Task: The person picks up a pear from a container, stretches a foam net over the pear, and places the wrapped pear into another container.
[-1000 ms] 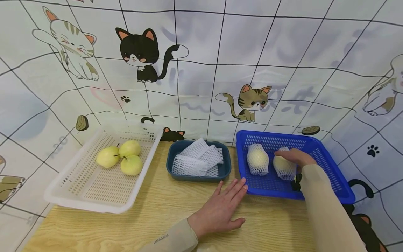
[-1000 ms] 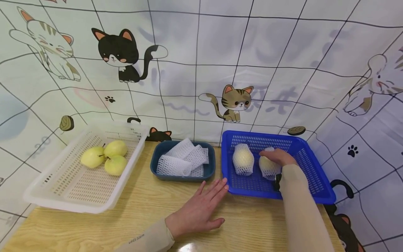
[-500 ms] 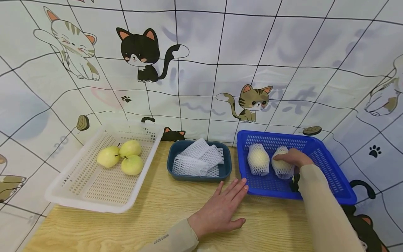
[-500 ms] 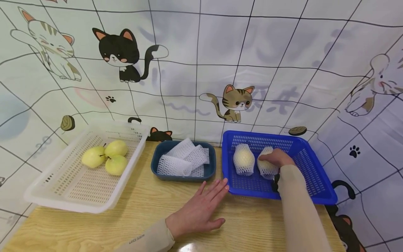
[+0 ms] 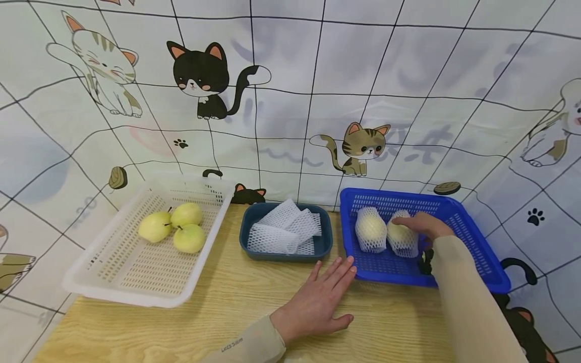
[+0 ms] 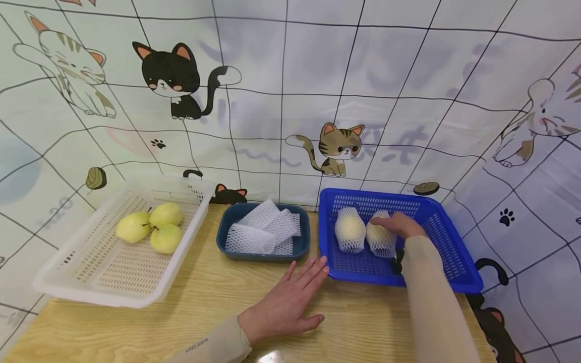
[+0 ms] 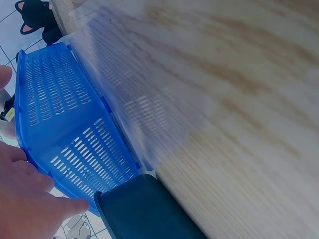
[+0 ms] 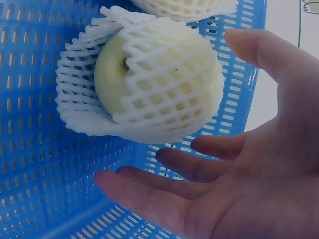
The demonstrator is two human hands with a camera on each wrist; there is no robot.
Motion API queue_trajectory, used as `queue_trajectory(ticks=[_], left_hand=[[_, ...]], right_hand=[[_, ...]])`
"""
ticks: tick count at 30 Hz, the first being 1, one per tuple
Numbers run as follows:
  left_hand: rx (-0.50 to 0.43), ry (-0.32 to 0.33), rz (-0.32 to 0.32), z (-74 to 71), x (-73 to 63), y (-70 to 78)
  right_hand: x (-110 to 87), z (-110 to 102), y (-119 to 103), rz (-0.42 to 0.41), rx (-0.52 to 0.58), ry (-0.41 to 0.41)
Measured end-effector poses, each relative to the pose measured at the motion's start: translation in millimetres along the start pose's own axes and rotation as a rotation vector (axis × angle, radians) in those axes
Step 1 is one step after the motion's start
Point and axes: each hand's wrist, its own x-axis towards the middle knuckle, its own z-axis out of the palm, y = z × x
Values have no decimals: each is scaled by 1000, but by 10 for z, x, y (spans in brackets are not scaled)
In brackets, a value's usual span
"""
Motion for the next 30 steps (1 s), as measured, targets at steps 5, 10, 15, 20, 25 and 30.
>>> queue_trajectory(ticks=[5,10,15,20,25,30], left_hand=[[-21,-8,-10,2,4,0],[-46,3,-18,-5,-4,-11],[-71,40,-23,-52,-33,-60],[-93,122,-41,-163,-81,-165],[-95,172,-85,-282,-157,-289],[-112,169,-166,-380,-250,-405]], right_hand=[[-45,-22,-32,-5,-34,3],[-176,-32,-150,-49,-57,52],[-339,-4,-239,-123,-114,102],[-506,88,-277,-238,-152,206],[-680,247,-287,-322,-151,357],[-828,407,-287,-352,-103,461]])
